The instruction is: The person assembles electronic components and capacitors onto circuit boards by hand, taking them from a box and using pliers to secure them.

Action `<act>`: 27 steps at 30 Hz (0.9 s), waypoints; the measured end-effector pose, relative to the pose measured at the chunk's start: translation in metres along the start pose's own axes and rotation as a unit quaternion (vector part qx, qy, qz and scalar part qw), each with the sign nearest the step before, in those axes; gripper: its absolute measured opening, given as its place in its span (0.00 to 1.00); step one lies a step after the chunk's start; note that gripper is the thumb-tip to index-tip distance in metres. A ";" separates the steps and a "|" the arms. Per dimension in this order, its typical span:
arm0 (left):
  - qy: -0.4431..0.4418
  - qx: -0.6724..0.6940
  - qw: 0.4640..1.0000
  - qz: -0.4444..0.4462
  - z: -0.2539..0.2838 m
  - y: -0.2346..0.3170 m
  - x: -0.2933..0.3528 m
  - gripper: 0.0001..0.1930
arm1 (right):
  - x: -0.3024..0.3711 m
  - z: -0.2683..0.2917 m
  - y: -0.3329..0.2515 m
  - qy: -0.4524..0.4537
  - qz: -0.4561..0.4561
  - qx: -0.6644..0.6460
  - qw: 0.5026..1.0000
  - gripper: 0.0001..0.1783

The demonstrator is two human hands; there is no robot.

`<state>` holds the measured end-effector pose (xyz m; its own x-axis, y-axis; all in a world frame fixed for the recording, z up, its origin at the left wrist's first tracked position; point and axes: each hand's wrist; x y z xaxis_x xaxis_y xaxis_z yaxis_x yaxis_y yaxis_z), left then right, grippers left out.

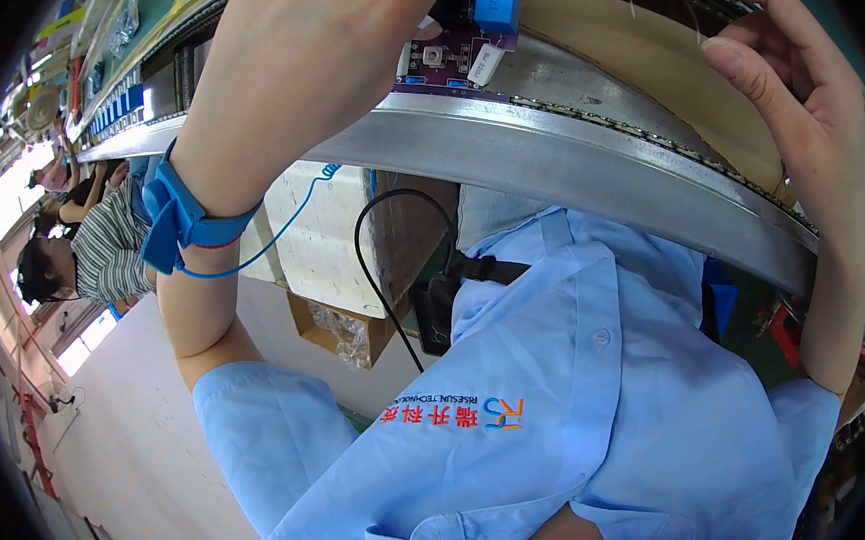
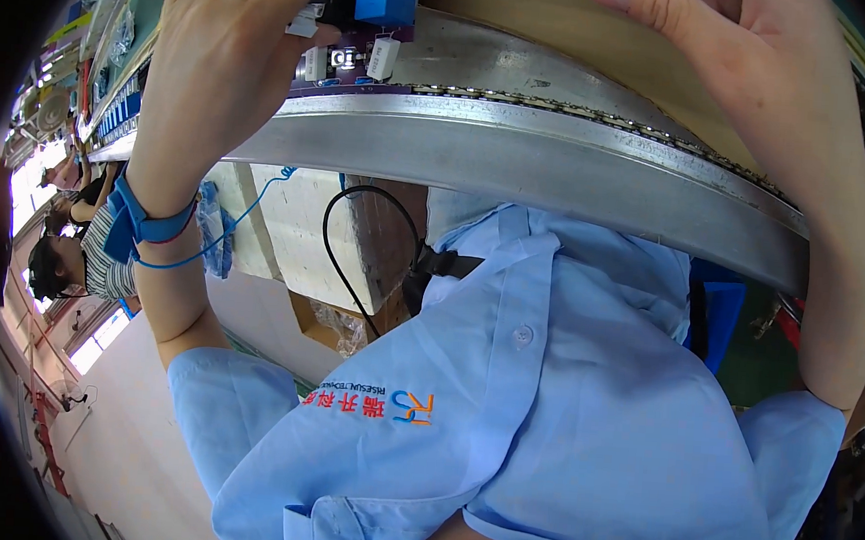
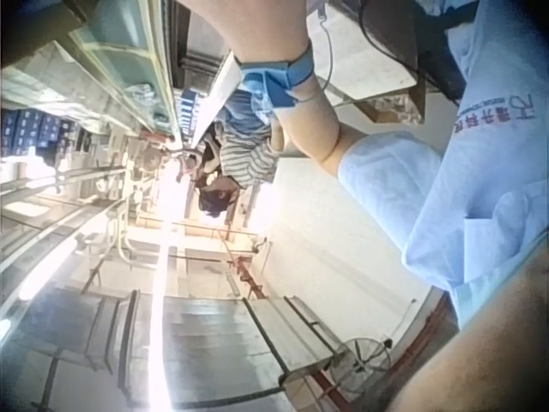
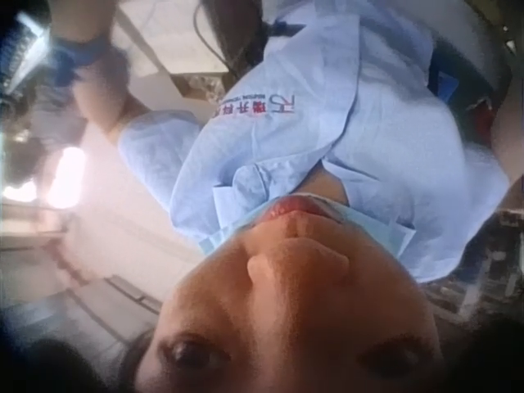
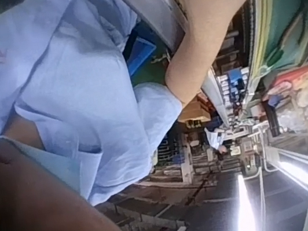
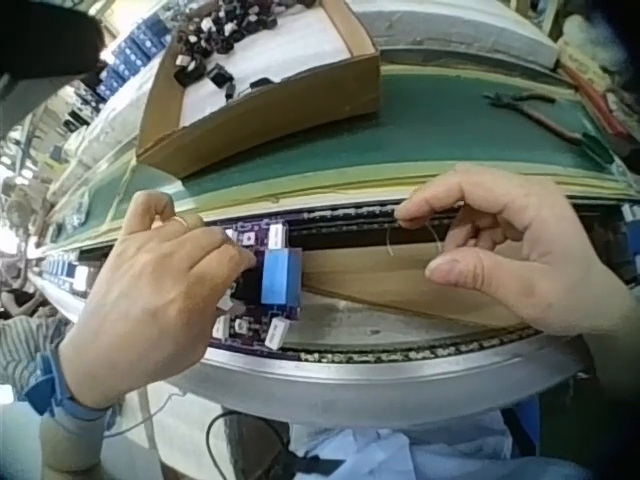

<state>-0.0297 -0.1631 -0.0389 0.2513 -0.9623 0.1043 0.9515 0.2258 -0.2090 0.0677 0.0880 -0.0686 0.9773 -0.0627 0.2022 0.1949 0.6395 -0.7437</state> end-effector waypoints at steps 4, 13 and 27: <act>-0.020 0.059 0.997 -0.051 0.000 -0.010 -0.010 0.07 | -0.011 0.009 -0.019 -0.049 -0.100 0.042 0.993 0.20; 0.051 0.050 0.995 -0.070 -0.012 -0.001 -0.017 0.19 | -0.011 0.015 0.012 0.012 0.095 -0.110 0.989 0.18; 0.355 0.115 0.917 -0.143 -0.005 0.079 -0.133 0.13 | -0.203 0.030 -0.067 0.031 0.244 0.267 0.932 0.19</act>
<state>0.0107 -0.0186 -0.0742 -0.1159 -0.8250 -0.5530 0.9932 -0.1042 -0.0528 -0.1462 0.0807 -0.0404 0.9451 0.3015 -0.1260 -0.3262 0.8927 -0.3109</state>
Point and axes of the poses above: each hand's wrist, its own x-axis away from the middle knuckle, its own z-axis out of the back of the hand, y = z × x, and after that the axes turned 10 degrees about -z, right-handed
